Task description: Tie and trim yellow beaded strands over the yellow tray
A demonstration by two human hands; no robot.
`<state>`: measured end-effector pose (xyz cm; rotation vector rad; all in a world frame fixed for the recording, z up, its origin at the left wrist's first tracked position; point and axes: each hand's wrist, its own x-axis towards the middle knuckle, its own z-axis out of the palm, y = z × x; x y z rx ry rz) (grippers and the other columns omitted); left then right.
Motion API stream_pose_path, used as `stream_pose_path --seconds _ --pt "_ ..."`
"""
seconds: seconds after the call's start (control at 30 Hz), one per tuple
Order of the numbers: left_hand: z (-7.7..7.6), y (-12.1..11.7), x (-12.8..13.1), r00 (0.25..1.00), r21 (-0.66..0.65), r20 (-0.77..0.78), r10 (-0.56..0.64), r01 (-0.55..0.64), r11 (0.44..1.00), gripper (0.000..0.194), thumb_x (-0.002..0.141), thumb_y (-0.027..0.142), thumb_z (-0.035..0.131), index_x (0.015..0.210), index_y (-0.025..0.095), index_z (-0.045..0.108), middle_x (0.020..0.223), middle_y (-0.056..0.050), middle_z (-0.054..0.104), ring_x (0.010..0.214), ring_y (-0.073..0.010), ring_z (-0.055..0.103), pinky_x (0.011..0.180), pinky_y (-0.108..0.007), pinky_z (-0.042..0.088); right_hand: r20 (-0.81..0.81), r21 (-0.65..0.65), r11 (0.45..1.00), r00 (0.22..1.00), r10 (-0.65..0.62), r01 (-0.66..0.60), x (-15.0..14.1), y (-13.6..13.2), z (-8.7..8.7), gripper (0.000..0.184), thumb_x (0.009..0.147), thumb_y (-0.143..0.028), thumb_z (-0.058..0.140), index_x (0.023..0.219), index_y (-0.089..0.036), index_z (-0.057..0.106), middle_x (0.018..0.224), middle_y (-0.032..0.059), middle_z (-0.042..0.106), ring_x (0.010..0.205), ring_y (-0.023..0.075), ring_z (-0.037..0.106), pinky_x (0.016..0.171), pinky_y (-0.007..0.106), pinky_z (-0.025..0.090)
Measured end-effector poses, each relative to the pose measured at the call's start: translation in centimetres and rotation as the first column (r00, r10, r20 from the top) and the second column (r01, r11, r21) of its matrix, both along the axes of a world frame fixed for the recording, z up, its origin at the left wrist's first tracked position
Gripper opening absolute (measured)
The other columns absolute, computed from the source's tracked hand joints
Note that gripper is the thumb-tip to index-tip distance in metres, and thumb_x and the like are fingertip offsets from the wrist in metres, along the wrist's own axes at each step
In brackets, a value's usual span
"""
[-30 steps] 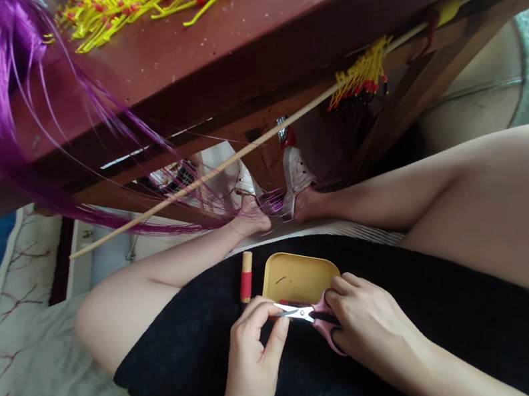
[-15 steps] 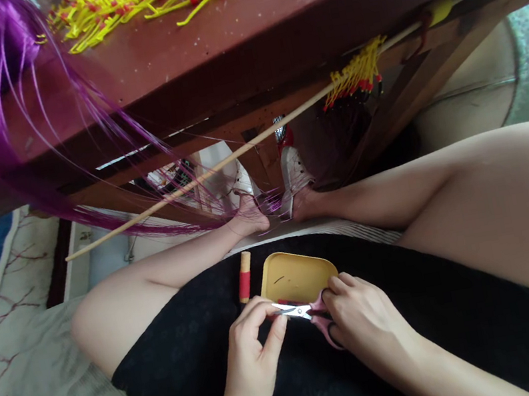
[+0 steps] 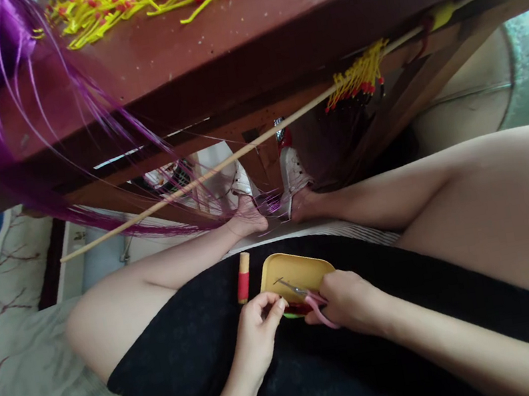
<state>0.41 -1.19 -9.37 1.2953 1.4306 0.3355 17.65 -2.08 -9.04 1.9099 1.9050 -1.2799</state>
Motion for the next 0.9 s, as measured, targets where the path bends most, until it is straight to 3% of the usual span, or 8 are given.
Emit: stream_pose_path --seconds 0.2,0.3,0.4,0.67,0.9 --pt "1.8 0.2 0.0 0.998 0.055 0.062 0.016 -0.019 0.998 0.016 0.081 0.025 0.053 0.067 0.017 0.057 0.067 -0.001 0.058 0.065 -0.0149 0.054 0.061 -0.023 0.043 -0.108 0.017 1.000 0.994 -0.008 0.010 0.2 -0.9 1.0 0.020 0.073 -0.033 0.064 0.060 -0.019 0.059 0.053 -0.0024 0.058 0.045 0.0108 0.052 0.041 0.019 0.032" --pt "2.8 0.2 0.0 0.997 0.124 0.079 0.002 -0.012 0.992 0.016 0.082 0.023 0.053 0.068 0.017 0.057 0.068 -0.001 0.057 0.066 -0.0150 0.055 0.063 -0.024 0.043 -0.080 0.078 0.997 0.997 -0.005 0.011 0.0 -1.7 1.5 0.016 0.070 -0.030 0.066 0.064 -0.018 0.058 0.064 0.0024 0.062 0.055 0.0150 0.056 0.050 0.023 0.038" --pt "3.4 0.2 0.0 0.997 0.165 0.075 -0.015 0.003 0.986 0.017 0.083 0.022 0.052 0.068 0.017 0.057 0.068 -0.001 0.057 0.065 -0.0147 0.055 0.062 -0.024 0.044 -0.002 0.170 0.985 1.000 0.021 -0.020 0.1 -2.4 1.8 0.017 0.068 -0.030 0.066 0.059 -0.018 0.057 0.062 0.0039 0.061 0.057 0.0185 0.056 0.051 0.025 0.038" --pt "3.8 0.1 -0.1 0.997 0.173 0.062 -0.036 0.024 0.985 0.017 0.083 0.020 0.052 0.068 0.017 0.056 0.069 -0.001 0.057 0.066 -0.0143 0.054 0.062 -0.024 0.043 0.057 0.264 0.963 0.998 0.032 -0.046 0.3 -3.0 1.6 0.019 0.067 -0.030 0.064 0.053 -0.020 0.057 0.055 0.0028 0.059 0.049 0.0172 0.054 0.045 0.025 0.032" --pt "3.4 0.0 -0.1 0.996 0.134 0.087 -0.019 0.007 0.991 0.017 0.084 0.024 0.052 0.070 0.017 0.059 0.070 -0.002 0.058 0.068 -0.0155 0.056 0.065 -0.025 0.044 0.054 0.238 0.971 0.998 0.023 -0.035 0.1 -3.0 1.9 0.022 0.067 -0.032 0.065 0.051 -0.021 0.055 0.053 0.0019 0.058 0.046 0.0154 0.053 0.044 0.024 0.030"
